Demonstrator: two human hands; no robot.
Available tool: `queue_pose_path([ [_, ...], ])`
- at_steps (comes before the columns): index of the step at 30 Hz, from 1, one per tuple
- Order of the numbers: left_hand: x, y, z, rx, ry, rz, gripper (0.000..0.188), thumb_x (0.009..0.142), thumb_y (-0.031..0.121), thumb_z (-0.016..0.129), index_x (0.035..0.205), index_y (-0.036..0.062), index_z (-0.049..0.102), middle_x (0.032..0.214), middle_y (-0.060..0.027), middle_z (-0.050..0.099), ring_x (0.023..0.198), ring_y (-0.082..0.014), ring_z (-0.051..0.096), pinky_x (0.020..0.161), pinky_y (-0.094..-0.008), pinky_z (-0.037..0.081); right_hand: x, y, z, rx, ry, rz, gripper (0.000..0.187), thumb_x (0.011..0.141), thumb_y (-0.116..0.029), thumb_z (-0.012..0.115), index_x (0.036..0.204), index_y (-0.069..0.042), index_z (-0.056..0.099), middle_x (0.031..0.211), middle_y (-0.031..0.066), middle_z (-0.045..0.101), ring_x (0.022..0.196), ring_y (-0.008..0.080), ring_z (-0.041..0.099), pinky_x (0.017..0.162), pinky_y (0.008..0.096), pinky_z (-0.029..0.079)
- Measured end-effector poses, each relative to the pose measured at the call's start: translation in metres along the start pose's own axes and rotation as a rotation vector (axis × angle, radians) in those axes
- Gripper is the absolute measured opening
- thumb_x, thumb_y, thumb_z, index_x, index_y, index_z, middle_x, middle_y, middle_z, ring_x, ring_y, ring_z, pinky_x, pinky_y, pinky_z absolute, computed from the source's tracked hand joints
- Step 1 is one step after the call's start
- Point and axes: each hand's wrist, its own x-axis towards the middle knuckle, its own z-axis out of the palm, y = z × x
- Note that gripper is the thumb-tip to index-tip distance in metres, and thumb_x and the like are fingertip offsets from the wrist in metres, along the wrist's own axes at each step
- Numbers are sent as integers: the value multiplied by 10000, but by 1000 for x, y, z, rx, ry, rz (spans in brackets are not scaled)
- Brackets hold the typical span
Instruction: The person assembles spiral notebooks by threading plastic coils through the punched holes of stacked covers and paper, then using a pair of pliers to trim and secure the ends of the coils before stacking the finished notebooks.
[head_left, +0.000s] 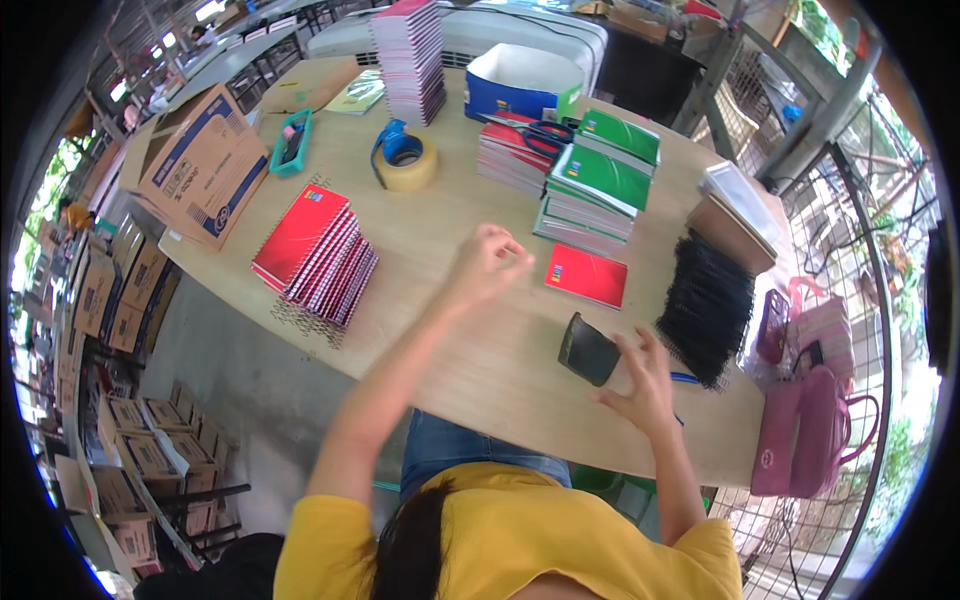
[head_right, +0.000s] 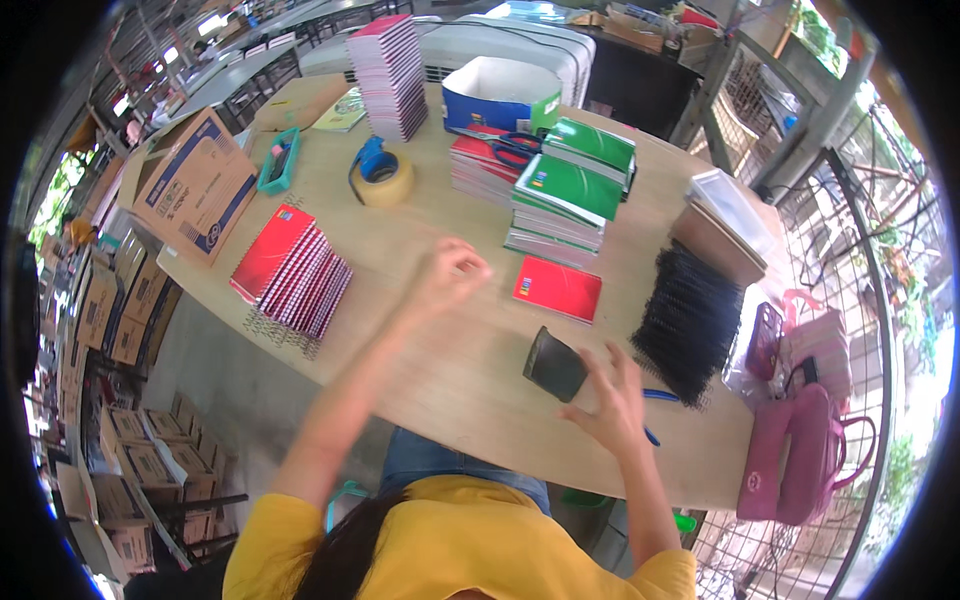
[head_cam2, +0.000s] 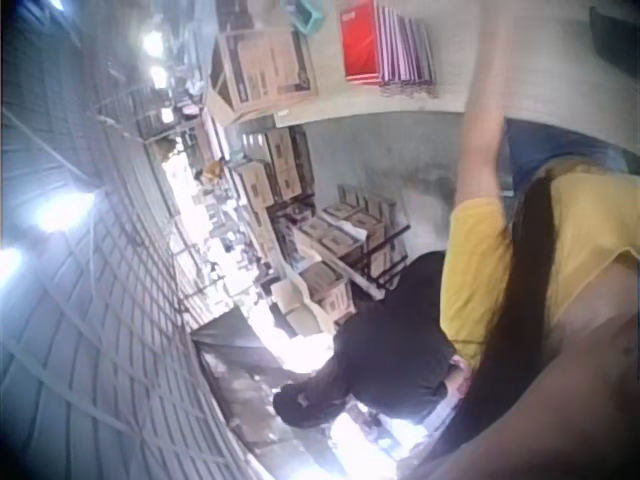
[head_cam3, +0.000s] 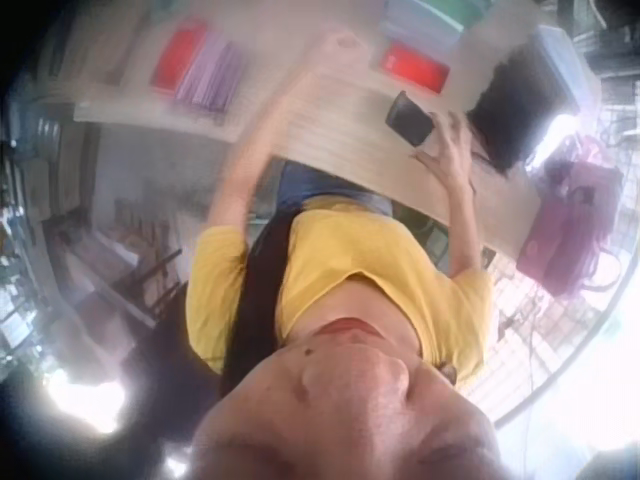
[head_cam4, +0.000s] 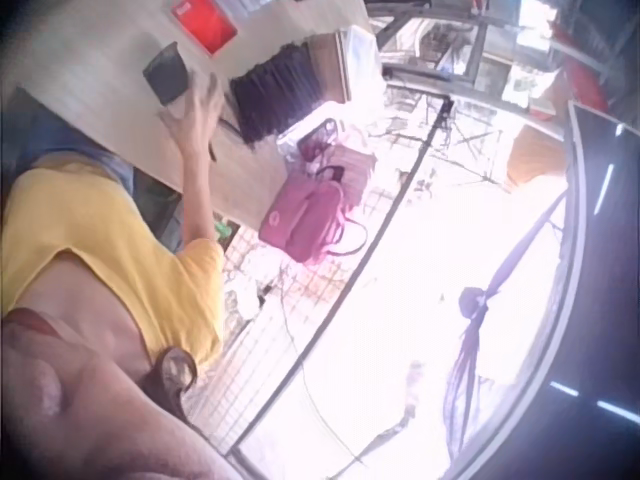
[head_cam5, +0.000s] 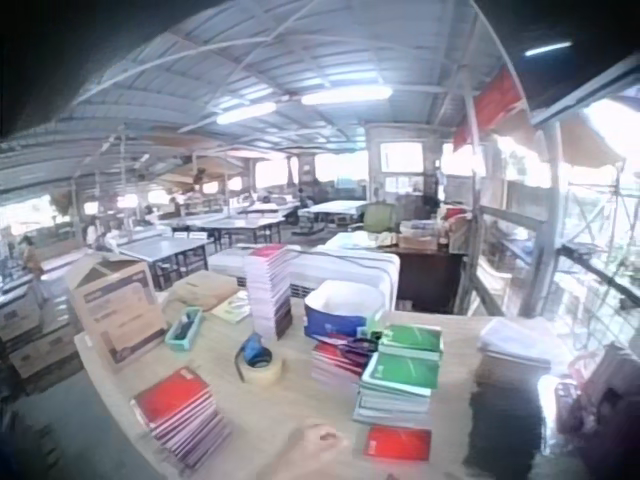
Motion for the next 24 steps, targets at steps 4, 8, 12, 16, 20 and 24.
queue_pose_path([
  [4, 36, 0, 104, 339, 70, -175, 407, 787, 393, 845, 836, 5, 735, 1060, -198, 669, 1069, -325, 643, 857, -430, 542, 13, 28, 22, -67, 102, -9, 751, 618, -226, 908, 1324, -147, 666, 1378, 212, 520, 1187, 420, 538, 979, 493, 482],
  [8, 50, -23, 98, 375, -118, -327, 396, 759, 367, 863, 843, 3, 735, 937, -205, 711, 942, -371, 702, 798, -442, 564, 11, 19, -33, -77, 121, 1, 601, 663, -147, 875, 1242, -129, 715, 1356, 143, 562, 1134, 356, 572, 922, 460, 496],
  [12, 24, -59, 66, 65, 118, -200, 368, 773, 208, 871, 1015, 11, 678, 898, -142, 732, 721, -297, 711, 711, -414, 579, 1, 69, -37, -119, 373, 161, 279, 711, -94, 830, 974, -72, 739, 1180, 52, 619, 981, 313, 587, 846, 455, 484],
  [16, -28, 26, 51, -402, 183, 48, 597, 890, -106, 649, 1435, 70, 479, 1045, -147, 685, 898, -228, 692, 767, -342, 558, -18, 84, -38, -405, 208, 264, 152, 723, -120, 821, 849, -95, 738, 1023, 29, 568, 980, 265, 540, 789, 436, 429],
  [20, -94, 40, 35, 115, 205, 379, 615, 891, -142, 593, 1451, 88, 490, 1119, -156, 612, 989, -277, 651, 826, -334, 541, -12, 80, -29, -486, 103, 214, 139, 743, -128, 816, 869, -101, 764, 1036, 35, 572, 1023, 259, 540, 815, 424, 414],
  [24, -123, 39, 39, 40, 99, 220, 510, 883, -159, 567, 1343, 63, 554, 1129, -153, 593, 987, -335, 632, 851, -381, 534, -11, 79, -41, -428, 239, 111, 70, 802, -123, 775, 854, -95, 738, 1013, 18, 615, 1004, 248, 561, 816, 434, 413],
])
